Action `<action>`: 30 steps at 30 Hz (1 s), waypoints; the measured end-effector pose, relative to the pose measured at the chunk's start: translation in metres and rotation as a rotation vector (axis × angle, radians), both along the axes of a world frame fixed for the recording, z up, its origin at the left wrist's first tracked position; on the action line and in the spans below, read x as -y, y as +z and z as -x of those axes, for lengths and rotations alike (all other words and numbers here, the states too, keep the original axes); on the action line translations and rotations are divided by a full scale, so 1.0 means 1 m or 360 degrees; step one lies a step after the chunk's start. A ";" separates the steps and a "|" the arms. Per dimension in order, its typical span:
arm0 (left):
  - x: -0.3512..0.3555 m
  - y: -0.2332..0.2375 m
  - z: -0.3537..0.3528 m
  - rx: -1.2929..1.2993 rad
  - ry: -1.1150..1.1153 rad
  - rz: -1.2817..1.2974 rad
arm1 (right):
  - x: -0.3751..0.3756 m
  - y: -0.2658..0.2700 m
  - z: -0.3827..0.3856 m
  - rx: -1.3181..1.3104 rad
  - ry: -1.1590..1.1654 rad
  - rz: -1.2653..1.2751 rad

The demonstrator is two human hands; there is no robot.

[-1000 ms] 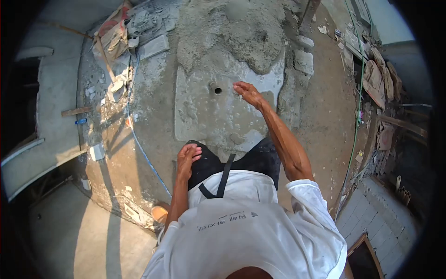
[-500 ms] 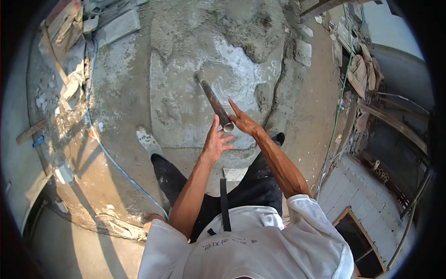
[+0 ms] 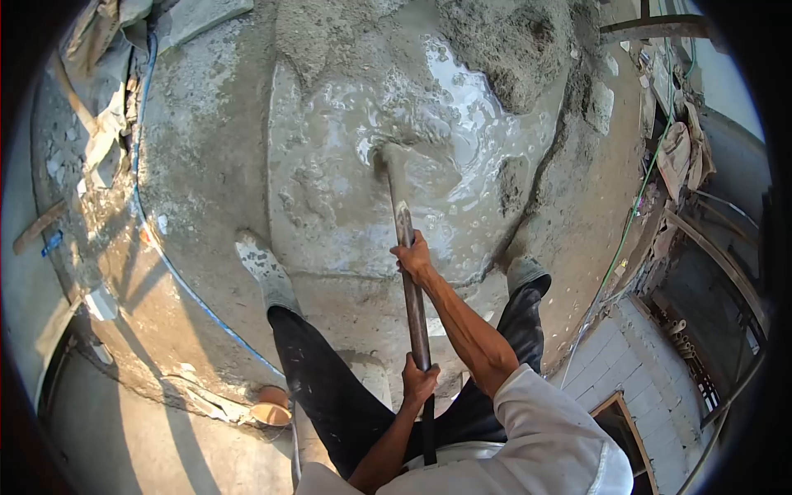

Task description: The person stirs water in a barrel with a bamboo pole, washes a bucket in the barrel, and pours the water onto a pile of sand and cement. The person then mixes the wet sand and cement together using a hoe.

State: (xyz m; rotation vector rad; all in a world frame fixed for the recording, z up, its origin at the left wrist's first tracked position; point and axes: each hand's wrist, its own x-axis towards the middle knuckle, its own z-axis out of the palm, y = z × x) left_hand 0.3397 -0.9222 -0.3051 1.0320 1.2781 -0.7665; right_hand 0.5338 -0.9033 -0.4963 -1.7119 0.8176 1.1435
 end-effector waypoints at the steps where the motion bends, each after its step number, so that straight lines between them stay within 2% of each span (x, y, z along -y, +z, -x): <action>1: 0.005 0.014 0.021 0.0118 -0.0344 -0.0293 | 0.008 0.024 0.012 -0.0059 -0.0136 -0.0050; 2: 0.009 0.028 0.037 0.0110 -0.0500 -0.0431 | 0.015 0.047 0.015 -0.0128 -0.0287 -0.0083; 4: 0.004 0.034 0.029 -0.0054 -0.0673 -0.0350 | 0.015 0.084 -0.016 -0.0094 -0.0356 -0.0223; 6: -0.016 0.019 -0.016 0.0253 -0.0676 -0.0318 | 0.005 0.120 -0.069 0.0019 -0.0471 -0.0487; 7: -0.027 0.002 -0.048 0.0625 -0.0499 -0.0381 | -0.005 0.138 -0.112 0.0103 -0.0426 -0.0609; 8: -0.036 -0.017 -0.083 0.0748 -0.0175 -0.0162 | -0.013 0.143 -0.151 0.0292 -0.0371 -0.0731; 9: -0.037 -0.045 -0.112 0.0813 0.0074 -0.0015 | -0.031 0.153 -0.192 0.0556 -0.0326 -0.0778; 10: -0.063 -0.046 -0.168 0.0738 0.0067 0.0167 | -0.049 0.158 -0.231 0.0885 -0.0119 -0.0654; 11: -0.079 -0.059 -0.210 0.0990 0.0047 -0.0091 | -0.067 0.156 -0.264 0.1236 0.0001 -0.0659; 12: -0.093 -0.072 -0.243 0.1144 0.0066 -0.0175 | -0.081 0.144 -0.301 0.1376 0.0111 -0.0671; 13: -0.113 -0.068 -0.275 0.1014 0.0125 -0.0076 | -0.094 0.127 -0.336 0.1291 0.0172 -0.0763; 14: -0.122 -0.079 -0.291 0.1060 0.0167 -0.0071 | -0.102 0.106 -0.362 0.1215 0.0225 -0.0854; 15: -0.132 -0.078 -0.301 0.0961 0.0227 0.0008 | -0.110 0.079 -0.372 0.1115 0.0260 -0.0809; 17: -0.135 -0.089 -0.289 0.0673 0.0293 0.0154 | -0.114 0.016 -0.337 0.0847 0.0241 -0.0590; 19: -0.107 -0.109 -0.219 0.0388 0.0279 0.0153 | -0.096 -0.040 -0.245 0.0624 0.0189 -0.0269; 20: -0.089 -0.116 -0.179 0.0306 0.0257 0.0081 | -0.082 -0.058 -0.205 0.0678 0.0154 -0.0285; 21: -0.077 -0.113 -0.150 0.0361 0.0255 0.0078 | -0.076 -0.022 -0.184 0.0546 -0.0001 -0.0384; 22: -0.069 -0.088 -0.136 0.0317 0.0277 0.0101 | -0.064 -0.001 -0.169 0.0555 -0.0023 -0.0421; 24: -0.031 -0.058 -0.077 0.0325 0.0102 -0.0036 | -0.036 0.049 -0.130 0.0401 -0.0004 -0.0385; 26: -0.006 -0.041 -0.042 0.0542 -0.0028 -0.0418 | -0.016 0.088 -0.102 0.0482 0.0014 -0.0390; 27: -0.009 -0.039 -0.040 0.0474 -0.0168 -0.0396 | -0.017 0.106 -0.110 0.0532 0.0005 -0.0383; 28: -0.020 -0.036 -0.059 0.0645 -0.0087 -0.0480 | -0.022 0.136 -0.120 0.0570 -0.0020 -0.0358; 30: -0.048 -0.054 -0.117 0.0756 -0.0138 -0.0496 | -0.043 0.169 -0.172 0.0883 -0.0055 -0.0454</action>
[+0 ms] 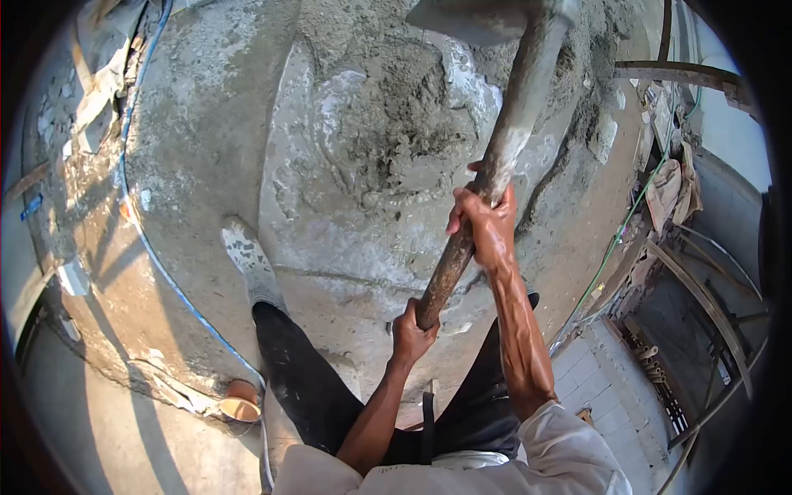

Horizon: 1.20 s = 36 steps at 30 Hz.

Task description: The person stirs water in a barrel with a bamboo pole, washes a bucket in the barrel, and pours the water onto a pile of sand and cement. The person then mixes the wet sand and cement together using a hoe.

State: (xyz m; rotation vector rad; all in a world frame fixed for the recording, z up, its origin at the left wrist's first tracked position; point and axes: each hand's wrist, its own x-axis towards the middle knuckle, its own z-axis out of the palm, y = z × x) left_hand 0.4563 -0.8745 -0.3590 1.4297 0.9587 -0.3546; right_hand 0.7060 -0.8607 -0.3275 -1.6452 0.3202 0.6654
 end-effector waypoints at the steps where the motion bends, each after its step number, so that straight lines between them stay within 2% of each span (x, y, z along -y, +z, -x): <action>1: -0.013 -0.012 -0.035 0.0167 0.0019 -0.0074 | -0.013 0.007 -0.034 0.0125 0.0020 -0.0057; 2: -0.032 -0.011 -0.074 0.0209 0.0027 -0.0027 | -0.029 0.010 -0.067 0.0315 0.0043 -0.0156; 4: -0.057 -0.010 -0.126 0.0319 0.0111 -0.0022 | -0.056 0.002 -0.122 0.0412 0.0217 -0.0247; 5: -0.065 -0.005 -0.139 0.0308 0.0129 0.0004 | -0.063 -0.024 -0.145 0.0390 0.0287 -0.0275; 6: -0.071 -0.002 -0.142 0.0301 0.0150 0.0015 | -0.065 -0.060 -0.153 0.0234 0.0295 -0.0515; 8: -0.062 -0.027 -0.105 -0.0030 0.0161 0.0311 | -0.067 -0.122 -0.108 -0.0074 0.0297 -0.0009; 9: -0.058 -0.014 -0.087 -0.0393 0.0266 0.0587 | -0.055 -0.164 -0.061 -0.0264 0.0196 0.0121; 10: -0.039 -0.012 -0.053 -0.0515 0.0435 0.0826 | -0.031 -0.216 -0.004 -0.0499 0.0242 0.0237; 12: -0.012 -0.010 0.005 -0.0685 0.0336 0.0672 | -0.013 -0.176 0.044 -0.0699 0.0083 0.0210; 14: 0.014 0.028 0.039 -0.0685 0.0191 0.0636 | 0.022 -0.142 0.073 -0.0719 -0.0007 0.0189; 15: 0.024 0.041 0.054 -0.0652 0.0141 0.0606 | 0.033 -0.122 0.081 -0.0711 -0.0006 0.0167; 16: 0.053 0.037 0.095 -0.0455 0.0077 0.0324 | 0.044 -0.099 0.093 -0.0733 -0.0020 0.0191; 17: 0.054 0.047 0.102 -0.0430 0.0001 0.0240 | 0.048 -0.073 0.099 -0.0698 -0.0027 0.0240; 19: 0.040 0.065 0.089 -0.0453 -0.0224 0.0148 | 0.046 -0.032 0.092 -0.0479 -0.0055 0.0180; 20: 0.028 0.060 0.070 -0.0227 -0.0290 0.0044 | 0.043 -0.017 0.075 -0.0371 -0.0061 0.0122; 22: 0.012 0.034 0.018 0.0021 -0.0033 0.0171 | 0.017 0.007 0.020 -0.0149 -0.0038 0.0048; 24: -0.010 0.016 -0.037 0.0135 0.0046 0.0244 | -0.012 0.002 -0.032 0.0005 0.0059 -0.0032; 26: -0.013 0.009 -0.053 0.0206 0.0101 0.0208 | -0.030 -0.025 -0.056 0.0037 0.0181 -0.0026; 27: -0.012 0.006 -0.050 0.0017 0.0228 0.0466 | -0.031 -0.050 -0.050 -0.0074 0.0218 0.0037; 29: -0.001 -0.001 -0.021 -0.0338 0.0452 0.0839 | -0.017 -0.113 0.001 -0.0365 0.0224 0.0183; 31: 0.020 -0.008 0.040 -0.0647 0.0502 0.1084 | 0.023 -0.193 0.095 -0.0633 0.0278 0.0425; 33: 0.032 -0.010 0.095 -0.0730 0.0443 0.0961 | 0.037 -0.181 0.139 -0.0732 0.0087 0.0338; 36: 0.057 0.039 0.134 -0.0738 0.0281 0.0882 | 0.074 -0.124 0.169 -0.0867 -0.0029 0.0336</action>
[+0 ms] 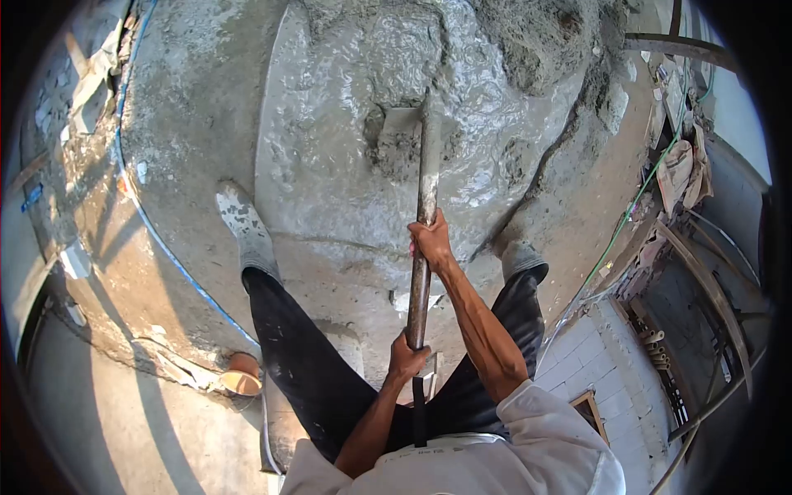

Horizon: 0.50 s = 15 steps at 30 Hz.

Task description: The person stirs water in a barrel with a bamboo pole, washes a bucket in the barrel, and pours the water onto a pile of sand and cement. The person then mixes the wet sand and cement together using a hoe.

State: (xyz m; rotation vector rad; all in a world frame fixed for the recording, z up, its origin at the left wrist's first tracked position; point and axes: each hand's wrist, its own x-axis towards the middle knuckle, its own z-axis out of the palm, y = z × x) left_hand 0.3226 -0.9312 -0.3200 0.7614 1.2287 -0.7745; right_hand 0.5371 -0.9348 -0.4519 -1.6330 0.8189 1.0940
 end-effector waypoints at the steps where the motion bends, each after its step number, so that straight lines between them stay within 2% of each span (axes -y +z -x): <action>1: 0.011 0.016 0.015 -0.0036 -0.0084 -0.0045 | 0.005 0.024 0.009 0.0026 -0.0009 0.0026; 2: 0.028 0.015 0.040 0.0161 -0.0233 -0.0290 | 0.006 0.043 0.013 0.0044 -0.0008 0.0042; 4: 0.021 0.014 0.028 0.0379 -0.0253 -0.0567 | -0.006 0.076 -0.012 0.0103 -0.0087 -0.0076; 6: -0.013 -0.012 -0.027 0.0511 -0.0316 -0.0804 | -0.045 0.102 -0.073 0.0359 -0.0091 -0.0228; 8: -0.070 -0.045 -0.113 0.0730 -0.0183 -0.0902 | -0.095 0.107 -0.147 0.0699 0.0044 -0.0435; 9: -0.099 -0.064 -0.154 0.0854 -0.0157 -0.1021 | -0.126 0.102 -0.184 0.0904 0.0075 -0.0548; 11: -0.158 -0.091 -0.226 0.0972 0.0014 -0.0959 | -0.189 0.094 -0.251 0.1188 0.0210 -0.0594; 12: -0.189 -0.093 -0.251 0.1020 -0.0025 -0.0994 | -0.217 0.080 -0.275 0.1360 0.0311 -0.0613; 13: -0.210 -0.104 -0.266 0.1100 0.0040 -0.0966 | -0.241 0.062 -0.292 0.1428 0.0431 -0.0611; 15: -0.237 -0.113 -0.272 0.0869 0.0169 -0.0630 | -0.277 0.006 -0.300 0.1222 0.0447 -0.0527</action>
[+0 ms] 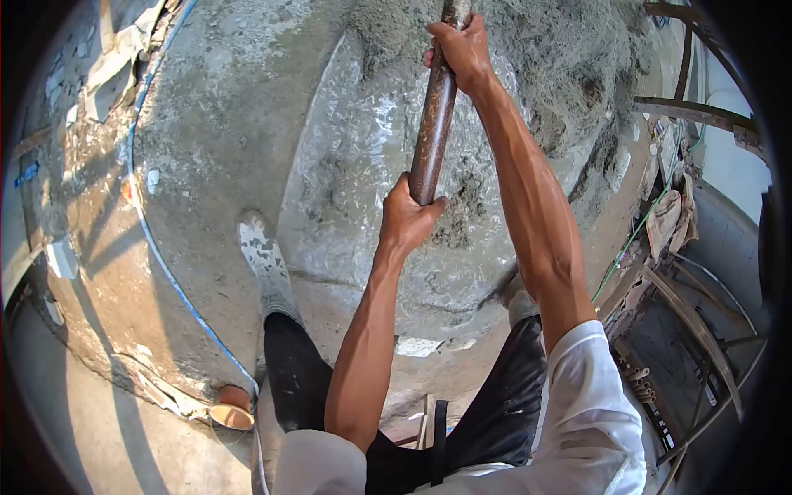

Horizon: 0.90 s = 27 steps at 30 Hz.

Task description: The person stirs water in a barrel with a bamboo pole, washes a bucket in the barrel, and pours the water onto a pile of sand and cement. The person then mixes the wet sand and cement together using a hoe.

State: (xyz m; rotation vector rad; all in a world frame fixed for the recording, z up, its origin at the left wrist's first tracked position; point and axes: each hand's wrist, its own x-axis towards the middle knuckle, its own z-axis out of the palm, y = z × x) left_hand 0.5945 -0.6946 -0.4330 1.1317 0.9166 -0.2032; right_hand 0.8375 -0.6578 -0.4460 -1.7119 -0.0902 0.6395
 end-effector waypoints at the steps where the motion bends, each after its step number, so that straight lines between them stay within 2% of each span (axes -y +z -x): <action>1: -0.011 0.002 0.001 -0.0134 0.0033 0.0140 | -0.007 -0.033 0.008 -0.0131 0.0030 0.0097; 3: 0.004 0.000 0.036 -0.0364 0.0183 0.0467 | -0.001 -0.106 0.059 -0.0381 0.0015 0.0453; 4: 0.024 -0.014 0.065 -0.0386 0.0254 0.0505 | 0.003 -0.105 0.083 -0.0515 0.0003 0.0495; 6: 0.041 -0.009 0.088 -0.0443 0.0296 0.0534 | 0.016 -0.101 0.109 -0.0659 0.0045 0.0599; 9: 0.064 0.032 0.082 -0.0434 0.0463 0.0638 | 0.027 -0.085 0.105 -0.0969 0.0233 0.0670; 11: 0.075 0.047 0.088 -0.0400 0.0439 0.0594 | 0.042 -0.078 0.122 -0.0961 0.0041 0.0597; 12: 0.085 0.053 0.097 -0.0517 0.0374 0.0547 | 0.052 -0.064 0.129 -0.1010 0.0121 0.0575; 15: 0.123 0.062 0.144 -0.0796 0.0056 0.0259 | 0.114 -0.076 0.188 -0.0899 -0.0066 0.0552; 16: 0.147 0.059 0.177 -0.0777 -0.0059 0.0081 | 0.140 -0.079 0.208 -0.1034 -0.0037 0.0428; 19: 0.191 0.073 0.250 -0.0716 -0.0351 -0.0372 | 0.193 -0.032 0.268 -0.1168 -0.0326 0.0589; 21: 0.200 0.091 0.273 -0.0795 -0.0422 -0.0363 | 0.210 -0.002 0.289 -0.1221 -0.0460 0.0549; 24: 0.177 0.089 0.243 -0.0691 -0.0503 -0.0280 | 0.200 0.021 0.251 -0.1065 -0.0469 0.0345; 25: 0.158 0.070 0.226 -0.0387 -0.0513 -0.0306 | 0.183 0.022 0.221 -0.0999 -0.0458 0.0251; 26: 0.128 0.057 0.195 -0.0234 -0.0532 -0.0123 | 0.158 0.023 0.187 -0.0912 -0.0407 0.0211; 27: 0.106 0.041 0.167 -0.0168 -0.0267 0.0265 | 0.127 0.021 0.155 -0.0792 -0.0356 0.0194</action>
